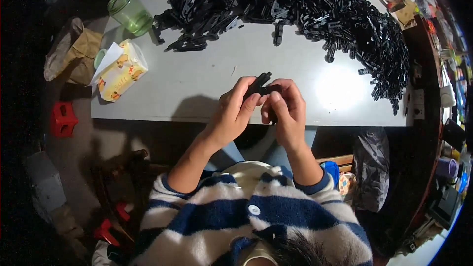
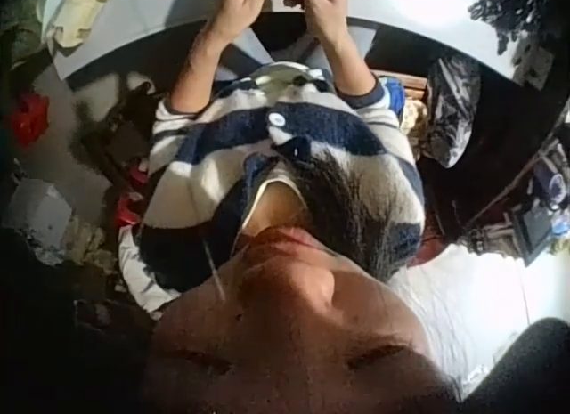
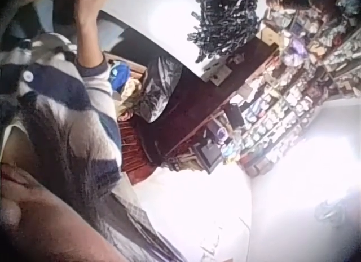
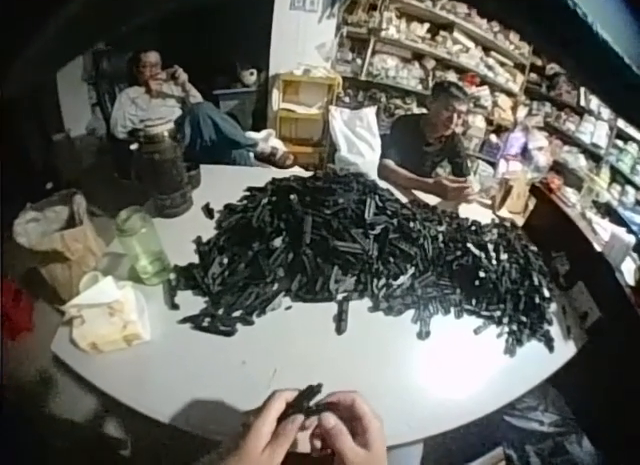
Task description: Picking up small black plastic components from a pile on a table to inspect them.
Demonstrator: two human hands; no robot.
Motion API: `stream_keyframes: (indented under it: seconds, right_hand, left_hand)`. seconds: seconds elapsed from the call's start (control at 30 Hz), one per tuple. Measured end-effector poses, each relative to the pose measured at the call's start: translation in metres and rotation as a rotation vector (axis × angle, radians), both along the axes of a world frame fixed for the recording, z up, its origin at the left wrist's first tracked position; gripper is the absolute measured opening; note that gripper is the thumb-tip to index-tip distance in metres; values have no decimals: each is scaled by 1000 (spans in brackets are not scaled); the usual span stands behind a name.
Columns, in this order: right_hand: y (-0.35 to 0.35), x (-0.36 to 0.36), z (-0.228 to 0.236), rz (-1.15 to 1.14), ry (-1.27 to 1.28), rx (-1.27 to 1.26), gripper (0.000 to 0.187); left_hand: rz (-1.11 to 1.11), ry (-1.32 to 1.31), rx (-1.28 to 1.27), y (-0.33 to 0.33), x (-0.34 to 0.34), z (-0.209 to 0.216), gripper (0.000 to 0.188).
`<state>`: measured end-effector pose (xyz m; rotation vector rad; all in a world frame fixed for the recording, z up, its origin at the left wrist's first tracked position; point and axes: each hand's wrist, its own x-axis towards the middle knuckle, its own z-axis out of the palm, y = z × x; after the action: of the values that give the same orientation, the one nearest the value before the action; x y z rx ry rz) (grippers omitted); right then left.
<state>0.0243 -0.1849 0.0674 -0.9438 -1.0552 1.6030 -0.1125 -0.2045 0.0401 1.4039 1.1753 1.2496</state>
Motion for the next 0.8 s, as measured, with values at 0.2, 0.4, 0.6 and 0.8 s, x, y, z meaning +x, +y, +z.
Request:
stream_keyframes:
  seconds: [0.2,0.4,0.6,0.8]
  right_hand:
    - [-4,5,-4,22,-255,240,12]
    - [-6,9,-6,-48,-240,227,13]
    - [-8,5,-1,-112,-201,203,23]
    - [-6,16,-15,126,307,-73,33]
  left_hand:
    - [31,217,73,-6,1,6,29]
    - [36,294,113,-9,5,16,31]
    - [48,212,137,-9,5,15,28]
    - [-28,175,133,-13,4,25,26]
